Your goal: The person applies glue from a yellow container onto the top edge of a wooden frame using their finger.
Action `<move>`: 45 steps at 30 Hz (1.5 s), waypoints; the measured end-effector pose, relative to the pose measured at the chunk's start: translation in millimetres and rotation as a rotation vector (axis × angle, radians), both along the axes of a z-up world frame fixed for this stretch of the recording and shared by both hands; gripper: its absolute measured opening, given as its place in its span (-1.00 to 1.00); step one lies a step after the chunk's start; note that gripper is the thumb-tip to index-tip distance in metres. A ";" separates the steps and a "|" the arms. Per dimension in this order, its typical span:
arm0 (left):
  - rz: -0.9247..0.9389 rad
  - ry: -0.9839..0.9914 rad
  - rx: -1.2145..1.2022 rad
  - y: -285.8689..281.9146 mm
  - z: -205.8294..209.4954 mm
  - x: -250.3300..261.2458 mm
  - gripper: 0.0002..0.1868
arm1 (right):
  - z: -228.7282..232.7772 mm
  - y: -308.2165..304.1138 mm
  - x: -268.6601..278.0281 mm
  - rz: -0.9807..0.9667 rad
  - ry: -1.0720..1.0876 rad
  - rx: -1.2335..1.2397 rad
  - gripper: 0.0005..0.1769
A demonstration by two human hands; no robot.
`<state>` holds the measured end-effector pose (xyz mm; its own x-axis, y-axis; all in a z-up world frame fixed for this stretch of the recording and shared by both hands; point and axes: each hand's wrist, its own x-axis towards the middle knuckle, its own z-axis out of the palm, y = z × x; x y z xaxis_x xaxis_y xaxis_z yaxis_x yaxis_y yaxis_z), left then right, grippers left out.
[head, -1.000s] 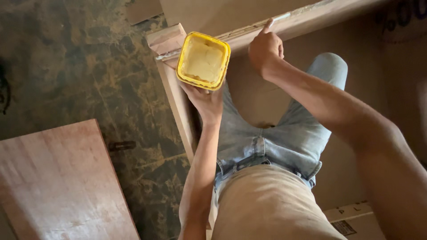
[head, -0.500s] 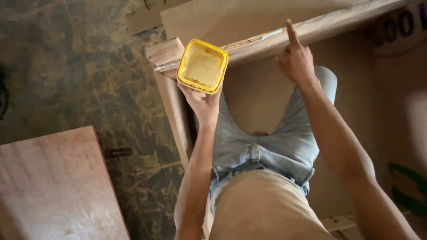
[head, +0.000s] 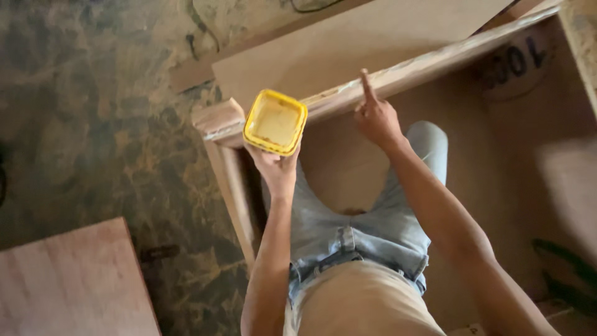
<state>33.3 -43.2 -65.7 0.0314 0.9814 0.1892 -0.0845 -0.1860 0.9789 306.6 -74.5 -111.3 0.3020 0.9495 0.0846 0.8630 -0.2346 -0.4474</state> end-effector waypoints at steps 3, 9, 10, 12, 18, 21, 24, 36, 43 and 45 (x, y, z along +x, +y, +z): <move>-0.003 -0.024 0.071 0.5 3.9 1.7 -0.02 | 4.9 -6.0 25.7 -0.101 0.046 -0.009 0.01; -0.017 -0.121 0.031 0.8 11.2 5.6 0.00 | 18.3 1.0 22.9 -0.217 0.082 -0.201 0.03; -0.015 -0.119 0.027 0.9 11.4 6.2 0.00 | 19.1 3.4 18.7 -0.247 0.155 -0.365 0.03; -0.015 -0.100 0.023 0.8 11.4 7.1 0.00 | 14.3 4.8 8.8 -0.145 0.147 -0.252 0.03; 0.034 0.039 0.098 -0.8 12.8 4.7 0.04 | -6.1 2.4 -8.4 -0.051 0.042 0.011 0.12; -0.022 -0.194 -0.018 1.0 12.4 3.9 0.02 | -17.8 -12.1 -43.7 0.026 -0.012 0.000 0.16; -0.006 -0.158 -0.002 2.8 12.7 -0.2 0.00 | -21.1 -13.6 -45.8 0.209 -0.160 0.073 0.24; 0.089 0.007 0.080 6.2 17.0 -16.9 0.01 | -12.3 23.3 -79.9 -0.025 0.117 -0.024 0.16; 0.065 -0.119 0.007 4.8 15.2 -29.8 -0.05 | -5.0 7.8 -106.3 0.045 0.038 -0.038 0.22; 0.097 -0.086 0.021 7.0 11.6 -32.9 -0.06 | -6.7 5.2 -113.4 0.131 0.029 -0.031 0.23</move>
<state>0.4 -36.2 -54.1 -0.0803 0.9749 0.2075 -0.1485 -0.2175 0.9647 193.2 -69.3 -118.0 0.1769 0.9831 0.0479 0.8740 -0.1346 -0.4669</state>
